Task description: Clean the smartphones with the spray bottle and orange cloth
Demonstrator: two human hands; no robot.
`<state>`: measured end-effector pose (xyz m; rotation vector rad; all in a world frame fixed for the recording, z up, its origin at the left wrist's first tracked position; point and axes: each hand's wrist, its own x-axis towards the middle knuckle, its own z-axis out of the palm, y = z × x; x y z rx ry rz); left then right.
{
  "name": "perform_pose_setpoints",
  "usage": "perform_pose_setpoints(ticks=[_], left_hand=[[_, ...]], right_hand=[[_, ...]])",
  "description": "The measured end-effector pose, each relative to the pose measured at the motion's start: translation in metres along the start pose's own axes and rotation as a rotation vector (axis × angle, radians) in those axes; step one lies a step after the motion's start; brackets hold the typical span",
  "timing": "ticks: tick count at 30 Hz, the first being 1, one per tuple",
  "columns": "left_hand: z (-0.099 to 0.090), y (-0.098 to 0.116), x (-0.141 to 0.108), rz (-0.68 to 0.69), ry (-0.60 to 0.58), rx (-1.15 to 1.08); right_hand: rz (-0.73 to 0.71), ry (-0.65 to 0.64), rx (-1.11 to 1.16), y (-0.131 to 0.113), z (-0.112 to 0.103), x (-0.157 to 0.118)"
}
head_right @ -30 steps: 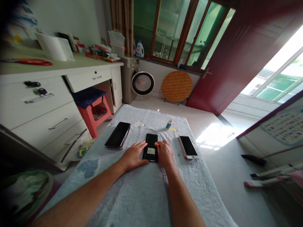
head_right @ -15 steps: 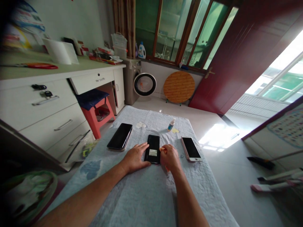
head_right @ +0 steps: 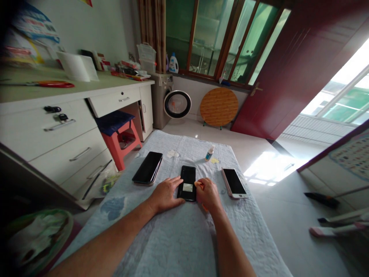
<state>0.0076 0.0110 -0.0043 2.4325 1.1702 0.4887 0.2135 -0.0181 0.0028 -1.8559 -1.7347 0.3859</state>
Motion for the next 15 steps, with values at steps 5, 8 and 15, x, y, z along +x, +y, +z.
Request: perform_pose_setpoints(ticks=[5, 8, 15], left_hand=[[0.0007, -0.0009, 0.0001, 0.014, 0.005, 0.001], [0.0014, -0.0019, 0.0001, 0.011, 0.003, -0.004], [-0.0005, 0.0002, 0.0000, 0.010, 0.032, -0.013]], right_hand=[[0.004, 0.015, -0.009, -0.0023, 0.0005, -0.0006], [-0.011, 0.026, -0.005, -0.0009, 0.0013, -0.0010], [-0.014, 0.025, 0.007, 0.0006, 0.0021, -0.0009]])
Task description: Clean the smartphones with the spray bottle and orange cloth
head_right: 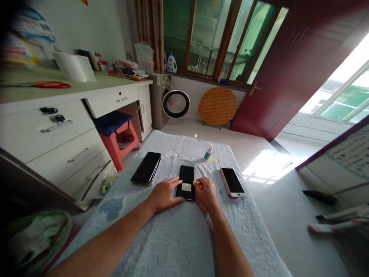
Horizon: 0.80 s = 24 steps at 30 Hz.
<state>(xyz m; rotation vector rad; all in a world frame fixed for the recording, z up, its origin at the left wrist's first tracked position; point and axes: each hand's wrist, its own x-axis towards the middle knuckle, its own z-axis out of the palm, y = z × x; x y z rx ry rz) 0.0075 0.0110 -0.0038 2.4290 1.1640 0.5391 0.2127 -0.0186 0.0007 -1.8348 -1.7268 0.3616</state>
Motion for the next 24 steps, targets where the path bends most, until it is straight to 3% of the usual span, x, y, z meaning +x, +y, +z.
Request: perform_pose_setpoints(ticks=[6, 24], left_hand=[[-0.0056, 0.0000, 0.0019, -0.026, 0.147, 0.031], [-0.0037, 0.0045, -0.0016, 0.024, 0.037, 0.085]], right_hand=[[0.002, -0.014, -0.002, 0.0033, 0.0016, 0.0001], [0.016, 0.018, 0.011, 0.0032, 0.0022, -0.0005]])
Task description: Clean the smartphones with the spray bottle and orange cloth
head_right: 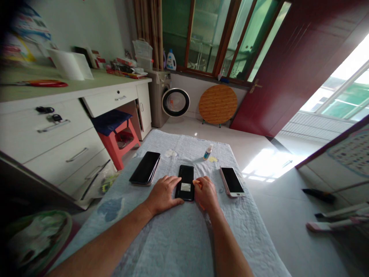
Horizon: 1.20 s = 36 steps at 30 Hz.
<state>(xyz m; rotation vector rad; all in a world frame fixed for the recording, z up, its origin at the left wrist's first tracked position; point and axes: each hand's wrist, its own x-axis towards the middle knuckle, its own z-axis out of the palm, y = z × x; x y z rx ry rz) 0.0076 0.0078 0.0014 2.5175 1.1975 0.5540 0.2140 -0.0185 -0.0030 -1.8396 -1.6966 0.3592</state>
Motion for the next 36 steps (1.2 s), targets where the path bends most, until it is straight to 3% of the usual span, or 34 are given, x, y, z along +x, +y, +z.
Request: perform_pose_setpoints(ticks=[13, 21, 24, 31, 36], left_hand=[[0.005, 0.002, 0.000, -0.023, -0.008, -0.048], [0.011, 0.000, 0.001, -0.039, 0.040, -0.153], [0.011, -0.001, 0.003, -0.098, 0.069, -0.246], [0.007, 0.000, 0.006, -0.310, 0.087, -0.494], [0.004, -0.001, 0.008, -0.479, 0.038, -0.811]], right_hand=[[-0.001, 0.041, 0.014, -0.007, -0.002, -0.001], [0.020, -0.002, 0.003, -0.010, -0.002, -0.001], [0.014, 0.008, 0.039, -0.007, -0.003, 0.000], [0.024, 0.188, -0.035, 0.003, -0.012, 0.002], [0.021, 0.174, -0.117, 0.008, -0.011, 0.002]])
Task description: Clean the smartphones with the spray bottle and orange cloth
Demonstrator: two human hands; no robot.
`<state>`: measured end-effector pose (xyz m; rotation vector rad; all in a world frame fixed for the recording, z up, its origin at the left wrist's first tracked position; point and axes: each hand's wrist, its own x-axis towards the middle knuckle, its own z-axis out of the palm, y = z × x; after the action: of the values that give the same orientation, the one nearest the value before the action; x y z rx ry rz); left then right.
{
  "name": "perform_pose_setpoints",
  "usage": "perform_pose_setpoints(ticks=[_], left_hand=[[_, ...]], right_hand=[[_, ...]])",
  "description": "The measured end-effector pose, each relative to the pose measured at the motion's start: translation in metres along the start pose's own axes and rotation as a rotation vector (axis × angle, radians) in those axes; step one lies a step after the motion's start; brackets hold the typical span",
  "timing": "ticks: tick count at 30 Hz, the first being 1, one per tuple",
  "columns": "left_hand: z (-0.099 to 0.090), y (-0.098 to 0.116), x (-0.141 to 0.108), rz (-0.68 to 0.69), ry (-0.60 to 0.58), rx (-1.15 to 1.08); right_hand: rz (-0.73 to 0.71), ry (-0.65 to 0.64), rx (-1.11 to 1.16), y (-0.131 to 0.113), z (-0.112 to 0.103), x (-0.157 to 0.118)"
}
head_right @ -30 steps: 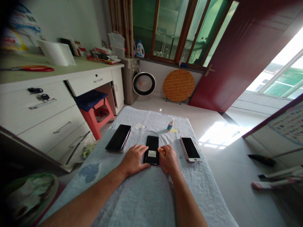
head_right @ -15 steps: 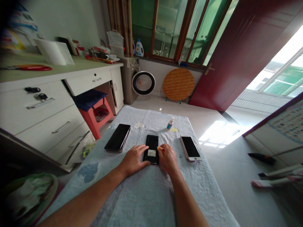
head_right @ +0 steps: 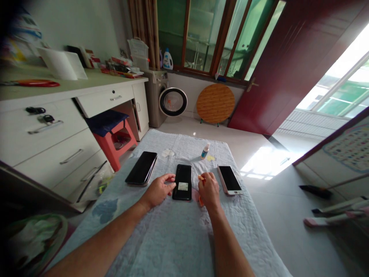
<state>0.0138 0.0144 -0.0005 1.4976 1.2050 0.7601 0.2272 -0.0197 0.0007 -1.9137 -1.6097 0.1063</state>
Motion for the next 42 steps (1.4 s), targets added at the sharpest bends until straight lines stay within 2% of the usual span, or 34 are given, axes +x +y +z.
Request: perform_pose_setpoints(ticks=[3, 7, 13, 16, 19, 25, 27, 29, 31, 37, 42], left_hand=[[-0.002, 0.002, 0.001, -0.107, -0.027, -0.108], [-0.003, 0.002, 0.003, -0.146, -0.038, -0.172], [-0.004, 0.004, 0.002, -0.141, -0.039, -0.212], [-0.006, 0.004, 0.002, -0.143, -0.045, -0.246], [-0.008, 0.003, 0.003, -0.133, -0.058, -0.276], [-0.009, 0.003, 0.003, -0.143, -0.061, -0.274], [-0.009, 0.005, 0.002, -0.155, -0.062, -0.279], [-0.009, 0.007, 0.001, -0.175, -0.063, -0.298], [-0.010, 0.008, 0.001, -0.201, -0.071, -0.337], [-0.013, 0.013, -0.001, -0.290, -0.129, -0.487], [-0.014, 0.013, 0.000, -0.352, -0.117, -0.683]], right_hand=[[0.020, 0.032, -0.181, -0.001, 0.000, -0.001], [0.079, 0.111, -0.350, -0.003, -0.002, -0.002], [0.019, -0.062, -0.229, 0.003, 0.002, -0.004], [-0.020, -0.043, -0.163, 0.006, 0.002, -0.003], [-0.026, -0.044, -0.205, 0.004, -0.002, -0.003], [-0.047, 0.056, -0.268, -0.016, -0.005, -0.007], [-0.112, 0.008, -0.192, -0.028, -0.001, -0.010], [-0.167, -0.098, -0.123, -0.039, 0.005, -0.015], [-0.176, -0.156, -0.113, -0.048, 0.010, -0.020], [-0.140, -0.124, -0.164, -0.059, 0.019, -0.029], [-0.130, -0.110, -0.166, -0.059, 0.021, -0.031]])
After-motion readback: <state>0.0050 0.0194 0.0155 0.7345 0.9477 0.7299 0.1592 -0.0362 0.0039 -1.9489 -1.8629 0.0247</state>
